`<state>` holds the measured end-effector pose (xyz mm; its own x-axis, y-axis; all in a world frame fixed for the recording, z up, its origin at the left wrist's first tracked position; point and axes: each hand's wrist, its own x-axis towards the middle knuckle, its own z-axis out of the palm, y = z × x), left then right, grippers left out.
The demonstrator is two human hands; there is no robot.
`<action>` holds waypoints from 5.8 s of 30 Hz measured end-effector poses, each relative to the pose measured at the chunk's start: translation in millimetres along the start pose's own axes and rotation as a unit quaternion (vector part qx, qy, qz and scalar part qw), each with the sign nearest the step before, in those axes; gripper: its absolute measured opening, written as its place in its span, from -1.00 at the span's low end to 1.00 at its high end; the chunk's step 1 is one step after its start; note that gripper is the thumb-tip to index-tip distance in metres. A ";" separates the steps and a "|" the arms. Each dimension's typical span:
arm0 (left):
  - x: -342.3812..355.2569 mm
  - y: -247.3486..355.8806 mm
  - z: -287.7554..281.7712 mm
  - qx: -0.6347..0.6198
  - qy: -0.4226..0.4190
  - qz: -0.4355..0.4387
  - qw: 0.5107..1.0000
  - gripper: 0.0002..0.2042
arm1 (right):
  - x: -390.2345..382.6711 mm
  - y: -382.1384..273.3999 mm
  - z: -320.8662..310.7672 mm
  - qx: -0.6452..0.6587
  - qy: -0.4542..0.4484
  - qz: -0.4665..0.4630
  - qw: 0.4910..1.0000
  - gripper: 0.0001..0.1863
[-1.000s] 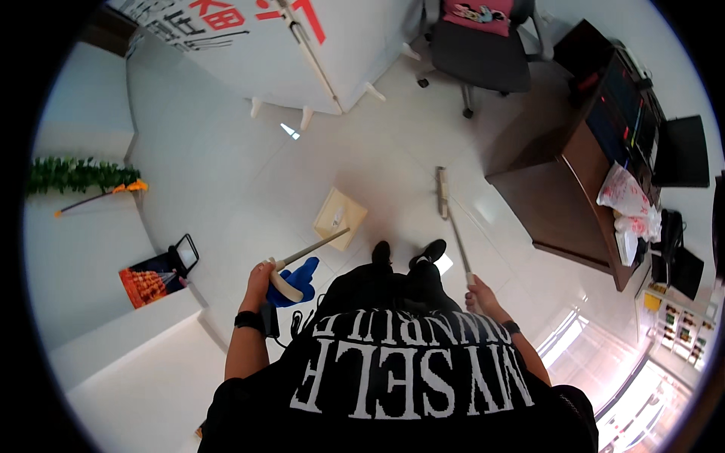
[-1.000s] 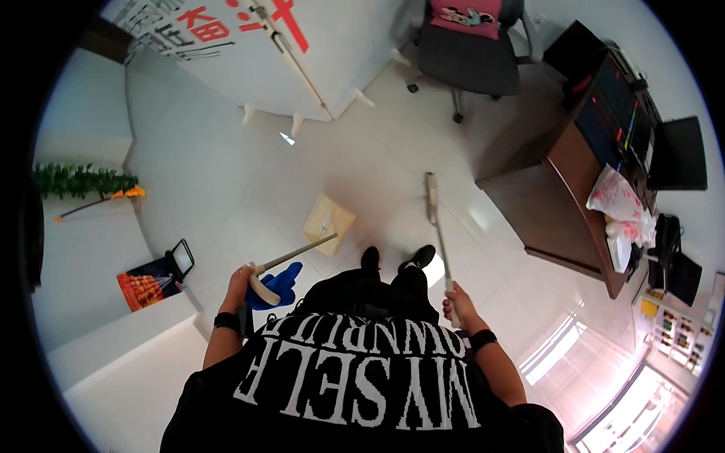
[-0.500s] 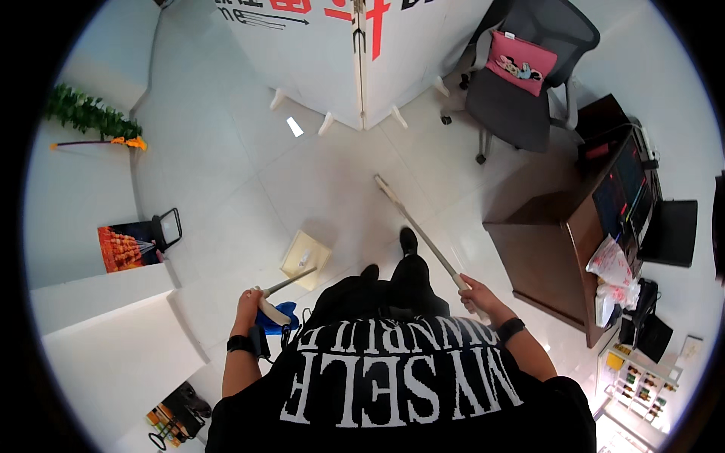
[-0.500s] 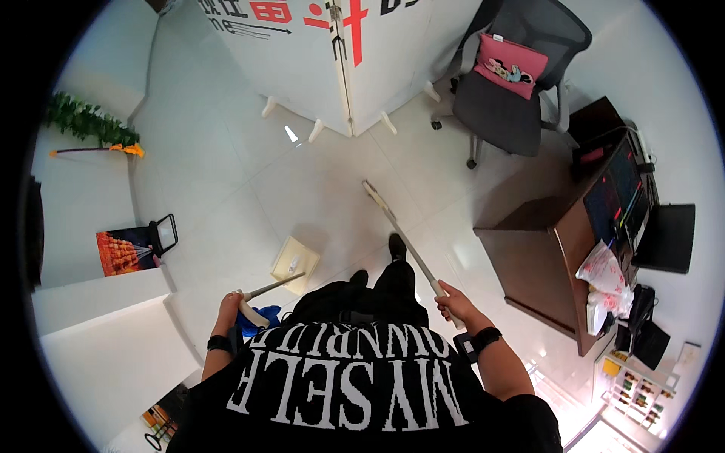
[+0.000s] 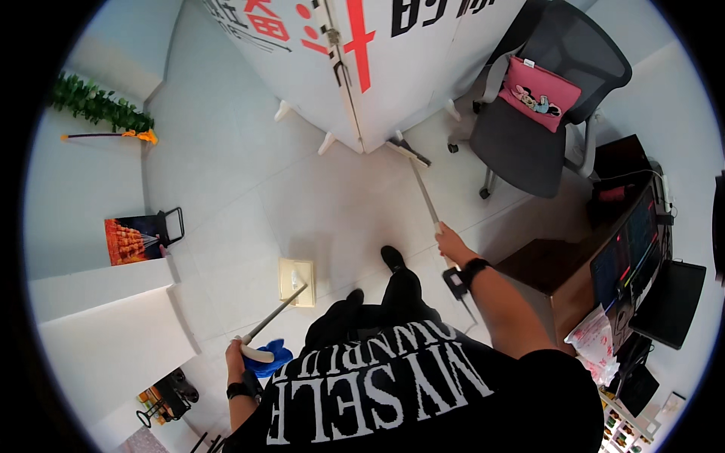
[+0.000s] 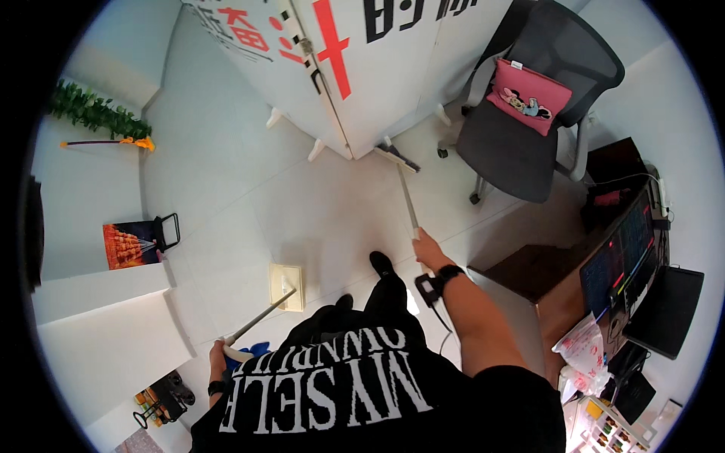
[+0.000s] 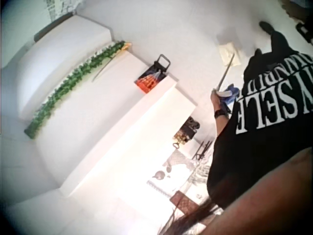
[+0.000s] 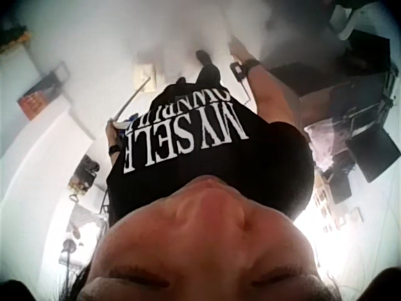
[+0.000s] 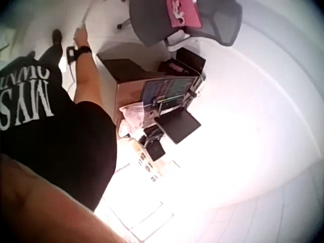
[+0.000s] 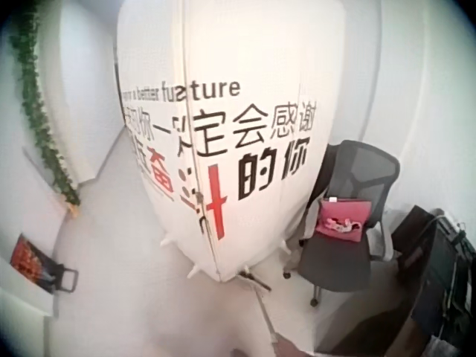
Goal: The person sweeps the floor using a broom and a dustpan, gathering debris and pushing it into the dustpan across various sections of the room.
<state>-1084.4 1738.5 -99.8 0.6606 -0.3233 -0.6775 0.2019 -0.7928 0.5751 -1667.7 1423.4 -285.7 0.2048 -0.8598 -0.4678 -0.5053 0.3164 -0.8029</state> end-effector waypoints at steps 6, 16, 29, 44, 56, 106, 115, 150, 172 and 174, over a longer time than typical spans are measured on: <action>-44.0 6.9 30.8 -0.016 0.020 -0.002 1.000 -0.60 | -30.2 -56.9 -33.9 -0.003 -0.095 0.165 0.982 -0.43; -91.5 63.5 102.9 -0.078 0.022 0.016 0.997 -0.62 | -79.8 -60.5 -152.1 0.309 -0.030 0.279 0.909 -0.42; -147.7 50.6 113.7 -0.155 0.049 -0.034 0.986 -0.54 | 189.9 -117.3 -196.3 0.606 -0.018 0.361 0.708 -0.64; -215.5 -86.1 117.6 -0.182 0.112 -0.069 0.974 -0.64 | 100.2 -87.9 -114.2 0.232 -0.043 0.438 0.867 -0.73; -306.4 -288.6 106.1 -0.224 0.179 -0.098 0.953 -0.71 | -72.9 -60.8 15.2 0.098 -0.205 0.370 0.901 -0.80; -372.1 -389.1 130.1 -0.247 0.246 -0.154 0.925 -0.62 | -19.6 -52.8 235.8 -0.270 -0.383 0.014 0.883 -0.72; -377.4 -406.2 128.9 -0.270 0.238 -0.130 0.924 -0.69 | -164.6 -96.3 259.8 -0.208 -0.578 0.257 0.746 -0.63; -64.1 -93.3 -8.0 -0.134 0.235 -0.011 0.963 -0.59 | 93.5 -273.9 83.9 -0.001 -0.389 0.142 0.910 -0.74; 347.7 313.0 -204.8 -0.392 0.153 0.047 0.906 -0.69 | 347.9 -601.0 305.7 0.080 -0.307 0.115 0.941 -0.58; 387.5 342.5 -225.3 -0.355 0.140 0.041 0.924 -0.68 | 361.6 -619.4 323.3 0.086 -0.286 0.110 0.948 -0.56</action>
<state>-596.3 1458.1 -62.1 0.8355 -0.1416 -0.5309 0.5007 -0.2019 0.8418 -1009.6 1046.2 -77.0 0.5564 -0.4223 -0.7156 -0.4552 0.5655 -0.6877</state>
